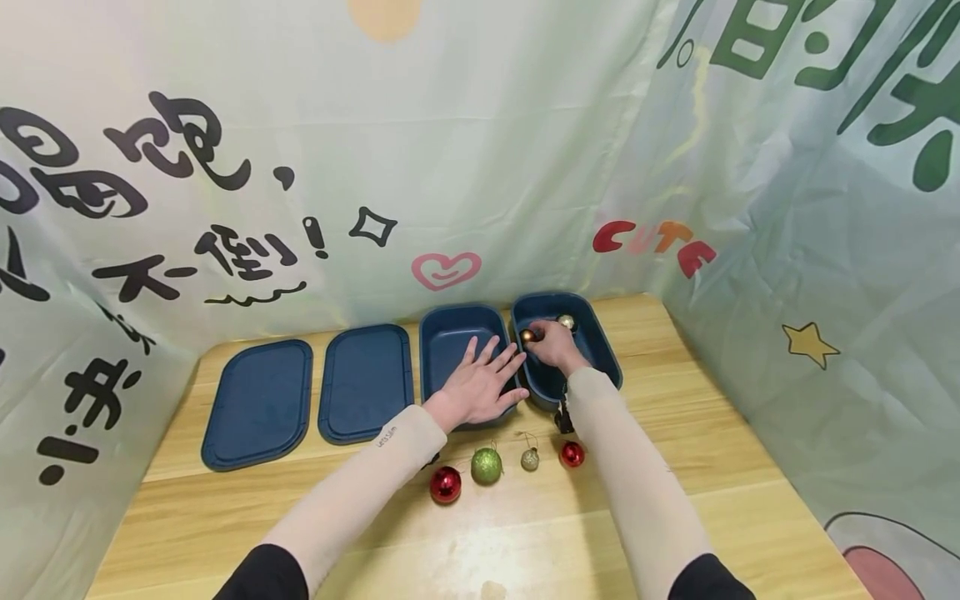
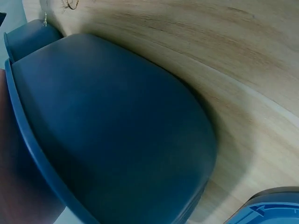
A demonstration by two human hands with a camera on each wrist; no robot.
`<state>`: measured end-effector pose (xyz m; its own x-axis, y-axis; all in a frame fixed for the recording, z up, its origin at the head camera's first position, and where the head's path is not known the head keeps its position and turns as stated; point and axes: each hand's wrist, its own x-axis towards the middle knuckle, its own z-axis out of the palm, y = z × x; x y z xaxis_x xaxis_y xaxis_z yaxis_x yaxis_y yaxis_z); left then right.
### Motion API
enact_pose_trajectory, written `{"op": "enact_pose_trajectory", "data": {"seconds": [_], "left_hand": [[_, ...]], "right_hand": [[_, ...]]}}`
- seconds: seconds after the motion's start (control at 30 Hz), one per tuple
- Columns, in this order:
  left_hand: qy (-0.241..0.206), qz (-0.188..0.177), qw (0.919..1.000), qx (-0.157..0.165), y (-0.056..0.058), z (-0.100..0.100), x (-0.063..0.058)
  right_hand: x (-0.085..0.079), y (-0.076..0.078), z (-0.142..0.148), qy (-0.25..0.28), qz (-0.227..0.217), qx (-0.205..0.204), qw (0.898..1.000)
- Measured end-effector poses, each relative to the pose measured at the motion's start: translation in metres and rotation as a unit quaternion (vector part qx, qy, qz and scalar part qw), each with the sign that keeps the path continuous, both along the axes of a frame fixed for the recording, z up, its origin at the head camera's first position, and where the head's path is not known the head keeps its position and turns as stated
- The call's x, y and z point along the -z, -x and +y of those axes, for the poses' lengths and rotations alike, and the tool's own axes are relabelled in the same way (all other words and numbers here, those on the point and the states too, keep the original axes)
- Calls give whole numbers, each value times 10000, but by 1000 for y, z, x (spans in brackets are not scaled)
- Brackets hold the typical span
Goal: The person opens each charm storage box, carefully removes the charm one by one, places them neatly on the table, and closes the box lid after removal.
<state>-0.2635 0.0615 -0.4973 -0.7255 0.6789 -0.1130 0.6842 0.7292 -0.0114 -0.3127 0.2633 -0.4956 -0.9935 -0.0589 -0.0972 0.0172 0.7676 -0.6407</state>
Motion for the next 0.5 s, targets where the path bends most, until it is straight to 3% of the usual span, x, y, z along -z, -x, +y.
{"op": "enact_pose_trajectory", "data": {"seconds": [0.5], "left_hand": [[-63, -27, 10000, -52, -2, -1, -1]], "right_hand": [[14, -1, 1, -480, 372, 121, 9981]]}}
